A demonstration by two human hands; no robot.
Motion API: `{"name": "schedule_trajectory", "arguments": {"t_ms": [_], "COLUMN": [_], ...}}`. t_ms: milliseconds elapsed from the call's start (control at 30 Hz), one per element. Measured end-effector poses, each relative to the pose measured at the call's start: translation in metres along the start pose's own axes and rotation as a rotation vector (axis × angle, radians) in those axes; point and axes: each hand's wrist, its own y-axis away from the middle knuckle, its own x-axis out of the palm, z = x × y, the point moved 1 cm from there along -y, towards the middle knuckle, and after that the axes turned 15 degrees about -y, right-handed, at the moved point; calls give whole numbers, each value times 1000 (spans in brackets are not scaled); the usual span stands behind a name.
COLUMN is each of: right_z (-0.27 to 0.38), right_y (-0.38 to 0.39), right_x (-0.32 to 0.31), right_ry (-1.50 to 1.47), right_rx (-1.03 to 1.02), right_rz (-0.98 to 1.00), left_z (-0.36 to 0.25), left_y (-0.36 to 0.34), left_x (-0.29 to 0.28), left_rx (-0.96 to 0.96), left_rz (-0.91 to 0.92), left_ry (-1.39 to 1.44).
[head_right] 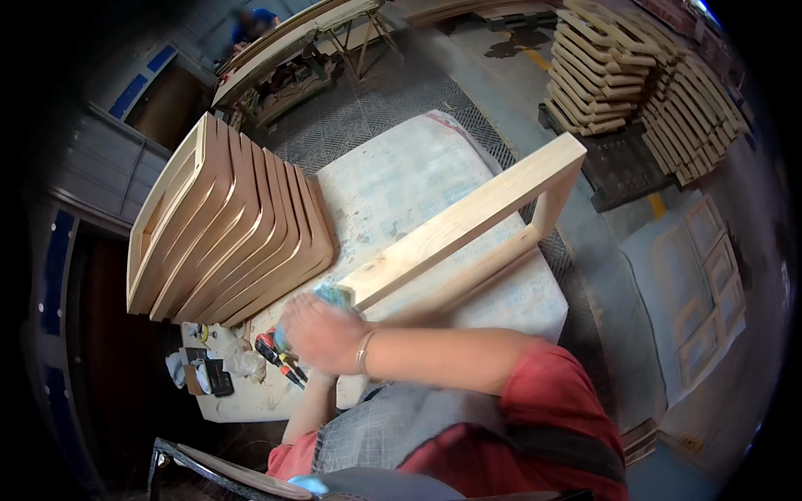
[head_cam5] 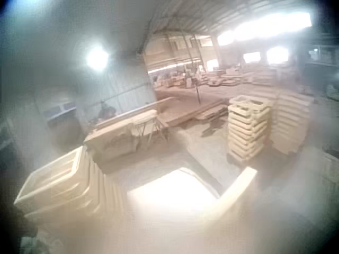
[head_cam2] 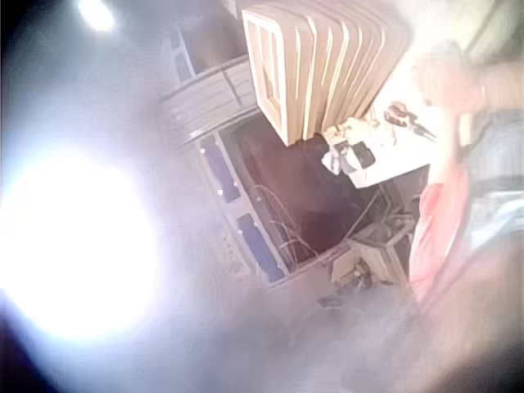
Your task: The person applies a liquid finish to a wooden frame using a small bottle, then smooths the surface with a power sander. They wipe the frame with a cloth and inspect the finished piece before placing it on a stack of similar frames.
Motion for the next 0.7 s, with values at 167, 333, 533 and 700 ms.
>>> {"name": "schedule_trajectory", "arguments": {"t_ms": [167,333,533,700], "right_z": [7,-64,-178,-138], "right_y": [2,53,145,104], "right_x": [-9,-127,-301,-222], "right_ry": [77,352,532,519], "right_rx": [4,118,472,301], "right_rz": [-22,-26,17,-190], "left_z": [46,53,52,50], "left_y": [19,43,43,42], "left_x": [34,28,39,51], "left_rx": [12,-221,-214,-267], "left_rz": [205,288,266,212], "left_ry": [78,466,496,857]}}
